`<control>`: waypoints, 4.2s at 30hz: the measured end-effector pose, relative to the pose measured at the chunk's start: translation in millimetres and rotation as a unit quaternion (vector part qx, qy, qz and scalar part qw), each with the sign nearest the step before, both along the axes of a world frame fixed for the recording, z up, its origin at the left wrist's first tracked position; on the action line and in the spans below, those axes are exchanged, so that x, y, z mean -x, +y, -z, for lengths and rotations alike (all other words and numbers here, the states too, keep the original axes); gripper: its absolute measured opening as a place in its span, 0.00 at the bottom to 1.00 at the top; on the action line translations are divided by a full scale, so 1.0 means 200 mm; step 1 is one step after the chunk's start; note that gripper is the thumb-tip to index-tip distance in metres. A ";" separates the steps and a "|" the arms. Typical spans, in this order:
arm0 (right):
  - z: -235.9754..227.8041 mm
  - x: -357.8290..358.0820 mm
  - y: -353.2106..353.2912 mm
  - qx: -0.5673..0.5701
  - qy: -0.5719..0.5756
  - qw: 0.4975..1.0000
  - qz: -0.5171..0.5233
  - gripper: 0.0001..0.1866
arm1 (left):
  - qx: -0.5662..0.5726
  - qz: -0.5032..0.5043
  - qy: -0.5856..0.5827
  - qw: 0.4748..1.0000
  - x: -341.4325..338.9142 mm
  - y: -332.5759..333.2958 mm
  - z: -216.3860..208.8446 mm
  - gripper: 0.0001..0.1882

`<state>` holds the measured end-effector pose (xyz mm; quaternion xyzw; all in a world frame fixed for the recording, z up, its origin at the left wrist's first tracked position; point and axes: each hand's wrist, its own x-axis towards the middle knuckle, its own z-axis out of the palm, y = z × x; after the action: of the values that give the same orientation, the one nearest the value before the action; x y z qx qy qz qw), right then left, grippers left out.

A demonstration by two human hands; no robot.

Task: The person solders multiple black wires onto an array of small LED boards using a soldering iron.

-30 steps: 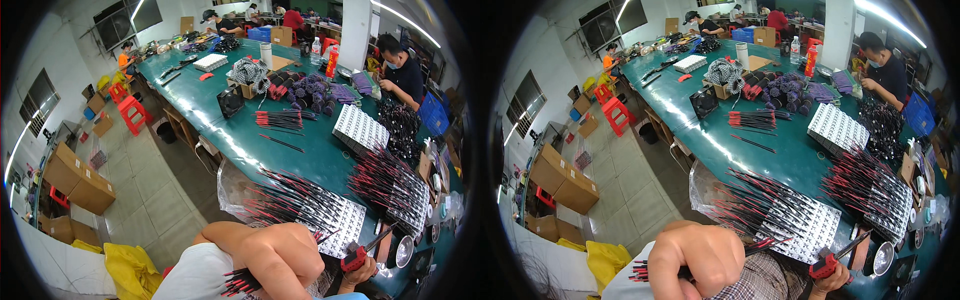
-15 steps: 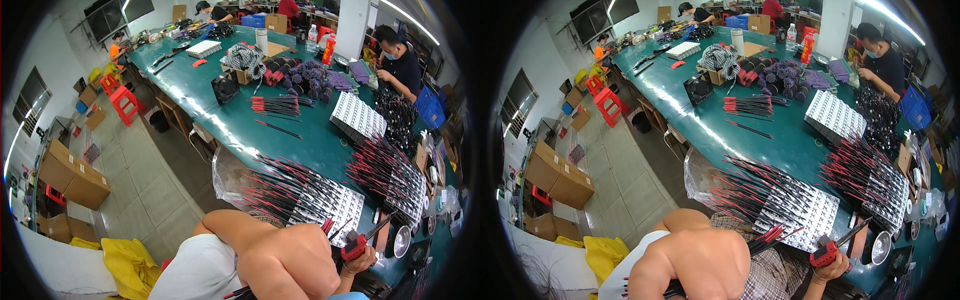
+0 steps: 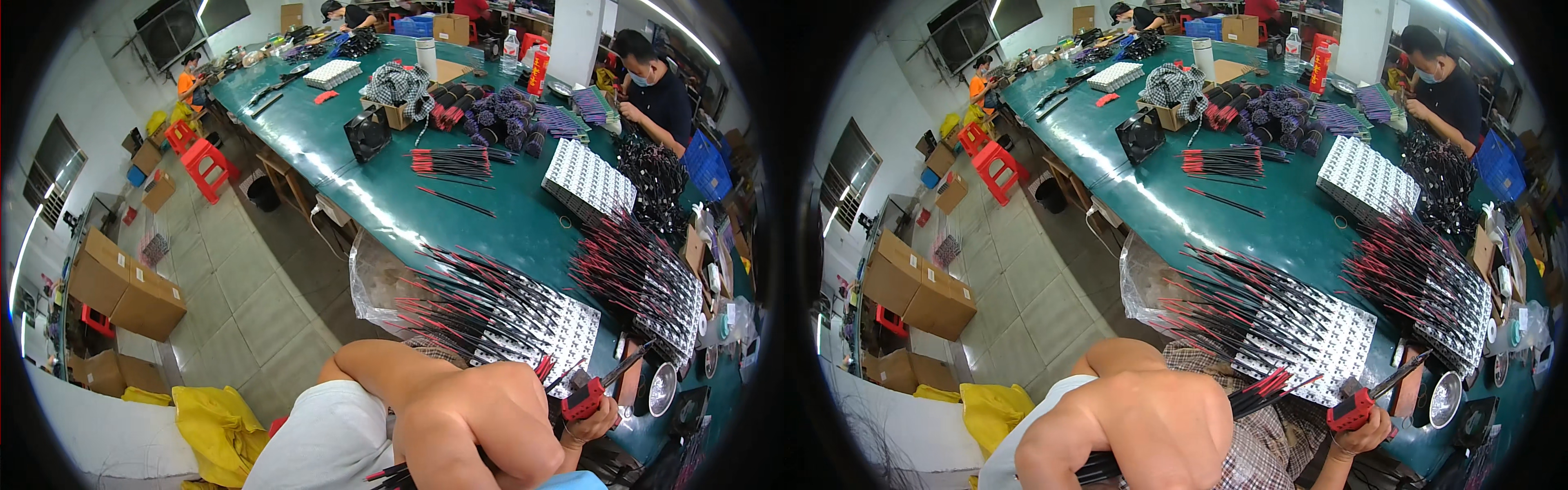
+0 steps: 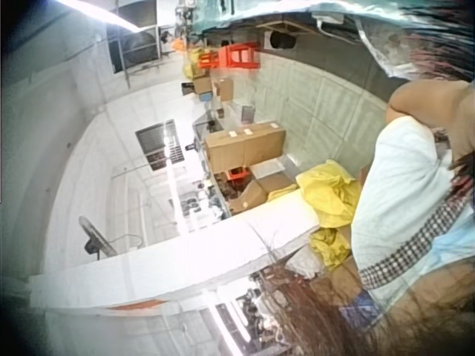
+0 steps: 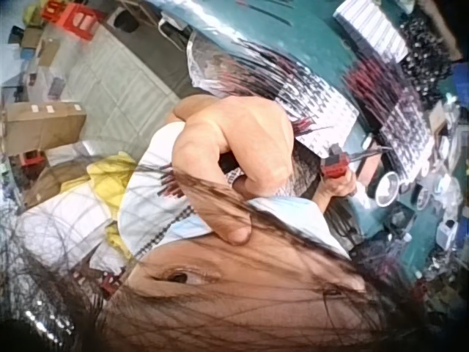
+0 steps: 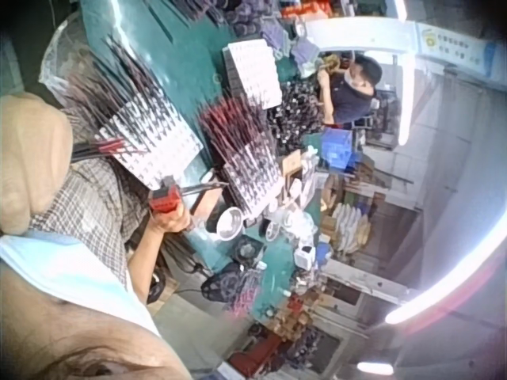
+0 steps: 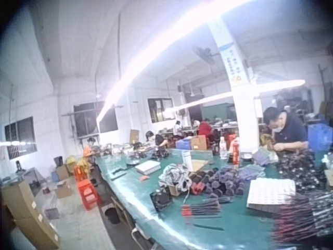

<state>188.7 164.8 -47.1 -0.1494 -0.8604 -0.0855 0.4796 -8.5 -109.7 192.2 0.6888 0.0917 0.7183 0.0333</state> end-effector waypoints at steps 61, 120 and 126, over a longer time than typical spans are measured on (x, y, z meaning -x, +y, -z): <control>0.02 0.01 -0.02 0.000 0.010 1.000 -0.006 0.18 | 0.263 0.142 -0.147 0.943 -0.02 -0.04 -0.11 0.21; 0.04 -0.02 -0.02 0.039 -0.011 0.999 0.013 0.21 | 0.468 -0.328 0.102 0.814 0.23 0.30 0.19 0.13; 0.06 -0.03 -0.01 0.022 0.000 0.999 0.031 0.21 | 0.521 -0.425 0.202 0.712 0.19 0.37 0.47 0.18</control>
<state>194.1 163.5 -59.6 -0.1866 -0.8571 -0.0820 0.4731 -46.5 -35.1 98.2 0.5791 0.7390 0.3392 0.0590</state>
